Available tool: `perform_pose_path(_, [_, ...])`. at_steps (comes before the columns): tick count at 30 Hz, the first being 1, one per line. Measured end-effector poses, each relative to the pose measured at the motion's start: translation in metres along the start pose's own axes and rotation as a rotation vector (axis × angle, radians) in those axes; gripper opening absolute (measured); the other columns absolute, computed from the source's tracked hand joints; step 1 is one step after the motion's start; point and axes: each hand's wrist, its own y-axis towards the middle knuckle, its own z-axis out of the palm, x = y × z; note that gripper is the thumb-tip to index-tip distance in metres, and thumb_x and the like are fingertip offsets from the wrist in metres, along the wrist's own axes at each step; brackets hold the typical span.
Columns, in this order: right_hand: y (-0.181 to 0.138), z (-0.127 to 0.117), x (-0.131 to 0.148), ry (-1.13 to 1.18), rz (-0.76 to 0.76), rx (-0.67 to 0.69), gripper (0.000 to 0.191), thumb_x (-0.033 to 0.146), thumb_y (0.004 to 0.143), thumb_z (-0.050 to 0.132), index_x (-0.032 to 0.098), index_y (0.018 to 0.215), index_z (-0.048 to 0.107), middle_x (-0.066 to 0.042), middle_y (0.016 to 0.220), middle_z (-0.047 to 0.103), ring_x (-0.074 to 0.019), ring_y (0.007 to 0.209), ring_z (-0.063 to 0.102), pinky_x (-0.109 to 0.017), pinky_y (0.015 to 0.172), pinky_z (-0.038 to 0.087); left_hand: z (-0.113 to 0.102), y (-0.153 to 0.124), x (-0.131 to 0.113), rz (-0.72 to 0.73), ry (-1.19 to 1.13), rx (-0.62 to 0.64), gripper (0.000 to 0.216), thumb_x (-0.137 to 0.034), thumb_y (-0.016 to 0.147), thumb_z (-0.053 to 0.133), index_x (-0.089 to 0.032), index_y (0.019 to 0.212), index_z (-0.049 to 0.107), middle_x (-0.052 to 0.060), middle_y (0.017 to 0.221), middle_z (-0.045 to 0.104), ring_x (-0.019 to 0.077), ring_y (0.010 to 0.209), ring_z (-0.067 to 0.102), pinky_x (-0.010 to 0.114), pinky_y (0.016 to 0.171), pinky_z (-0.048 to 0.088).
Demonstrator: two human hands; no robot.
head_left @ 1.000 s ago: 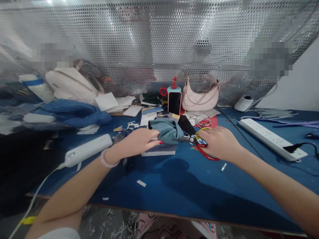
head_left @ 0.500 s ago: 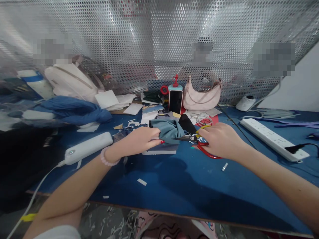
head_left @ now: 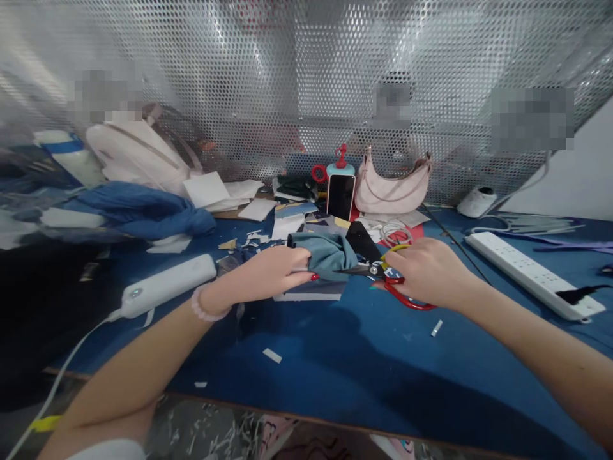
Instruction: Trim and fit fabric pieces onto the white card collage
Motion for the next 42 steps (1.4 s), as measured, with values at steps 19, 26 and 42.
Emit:
perform_pose_path(19, [-0.0043, 0.0021, -0.0004, 0.094, 0.042, 0.129, 0.052, 0.063, 0.093, 0.053, 0.019, 0.066, 0.060, -0.005, 0.056, 0.064, -0.0171, 0.048, 0.055, -0.030, 0.054, 0.021, 0.0013, -0.0017, 0.0030, 0.020, -0.068, 0.031, 0.025, -0.035, 0.090, 0.044, -0.023, 0.071, 0.031, -0.001, 0.065, 0.048, 0.0155, 0.058, 0.046, 0.029, 0.057, 0.030])
perform_pose_path(26, [-0.0059, 0.0010, 0.0006, 0.066, 0.040, 0.088, 0.053, 0.062, 0.096, 0.046, 0.018, 0.069, 0.062, -0.007, 0.058, 0.065, -0.0176, 0.049, 0.054, -0.031, 0.055, 0.022, 0.0006, -0.0038, 0.0015, 0.031, -0.035, 0.028, 0.029, -0.032, 0.092, 0.043, -0.023, 0.067, 0.029, -0.001, 0.062, 0.048, 0.0153, 0.056, 0.046, 0.029, 0.056, 0.030])
perform_pose_path(42, [-0.0031, -0.0042, 0.0012, -0.027, -0.003, 0.016, 0.058, 0.056, 0.101, 0.037, 0.018, 0.068, 0.064, -0.008, 0.055, 0.065, -0.0179, 0.047, 0.052, -0.032, 0.055, 0.024, 0.0003, -0.0010, 0.0004, 0.018, -0.013, 0.019, 0.031, -0.031, 0.092, 0.043, -0.024, 0.065, 0.028, -0.002, 0.057, 0.043, 0.0149, 0.051, 0.042, 0.030, 0.056, 0.029])
